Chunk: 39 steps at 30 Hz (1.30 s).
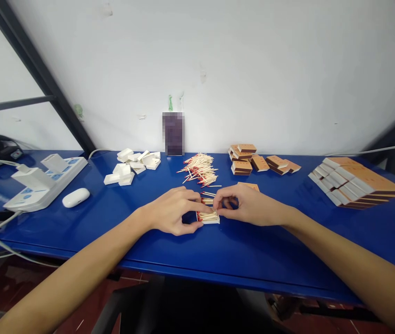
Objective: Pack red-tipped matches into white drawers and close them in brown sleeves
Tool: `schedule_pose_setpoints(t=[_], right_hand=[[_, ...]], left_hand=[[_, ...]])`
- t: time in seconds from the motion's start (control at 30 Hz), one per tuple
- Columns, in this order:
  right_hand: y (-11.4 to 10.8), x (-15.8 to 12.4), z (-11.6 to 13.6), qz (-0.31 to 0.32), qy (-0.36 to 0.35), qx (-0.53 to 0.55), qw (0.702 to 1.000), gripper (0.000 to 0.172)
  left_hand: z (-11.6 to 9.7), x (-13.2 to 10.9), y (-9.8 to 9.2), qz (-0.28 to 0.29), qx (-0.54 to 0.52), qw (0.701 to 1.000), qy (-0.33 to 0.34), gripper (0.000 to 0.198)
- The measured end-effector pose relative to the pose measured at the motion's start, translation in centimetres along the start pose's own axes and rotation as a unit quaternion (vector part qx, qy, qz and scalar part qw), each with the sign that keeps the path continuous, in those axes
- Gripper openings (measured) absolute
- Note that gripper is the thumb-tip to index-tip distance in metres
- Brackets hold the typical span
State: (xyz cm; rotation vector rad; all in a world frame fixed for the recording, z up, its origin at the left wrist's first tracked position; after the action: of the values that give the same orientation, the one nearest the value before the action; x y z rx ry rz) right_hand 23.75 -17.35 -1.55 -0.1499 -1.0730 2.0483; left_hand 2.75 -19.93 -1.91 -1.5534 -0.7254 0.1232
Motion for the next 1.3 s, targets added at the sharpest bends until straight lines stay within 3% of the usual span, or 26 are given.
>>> schedule_pose_setpoints(t=[0.23, 0.43, 0.8, 1.07, 1.3], right_hand=[[-0.2, 0.1, -0.3, 0.010, 0.030, -0.014, 0.999, 0.016], [-0.4, -0.1, -0.1, 0.008, -0.003, -0.054, 0.999, 0.013], [0.5, 0.1, -0.3, 0.002, -0.010, -0.009, 1.000, 0.014], [0.8, 0.0, -0.1, -0.005, 0.013, 0.019, 1.000, 0.006], [1.4, 0.1, -1.1, -0.136, -0.056, -0.131, 0.980, 0.016]], left_hand=[[0.1, -0.1, 0.0, -0.027, -0.020, 0.999, -0.005, 0.035], [0.4, -0.2, -0.1, -0.038, -0.019, 0.999, -0.020, 0.037], [0.4, -0.1, 0.0, -0.040, -0.024, 0.999, -0.015, 0.028], [0.3, -0.1, 0.0, -0.033, -0.039, 0.998, -0.021, 0.022], [0.3, 0.0, -0.1, -0.021, -0.044, 0.998, -0.034, 0.024]])
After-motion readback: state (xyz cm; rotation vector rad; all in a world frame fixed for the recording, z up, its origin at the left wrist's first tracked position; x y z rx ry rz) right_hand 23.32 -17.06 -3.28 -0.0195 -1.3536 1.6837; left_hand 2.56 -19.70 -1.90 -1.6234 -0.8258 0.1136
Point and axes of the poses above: each hand's wrist, its own x-axis towards the middle knuckle, its own y-axis out of the palm, z = x × y, the point moved 2 cm from there along x, towards the middle knuckle, and after that the axes turned 10 degrees about -z, right-handed, at the moved point
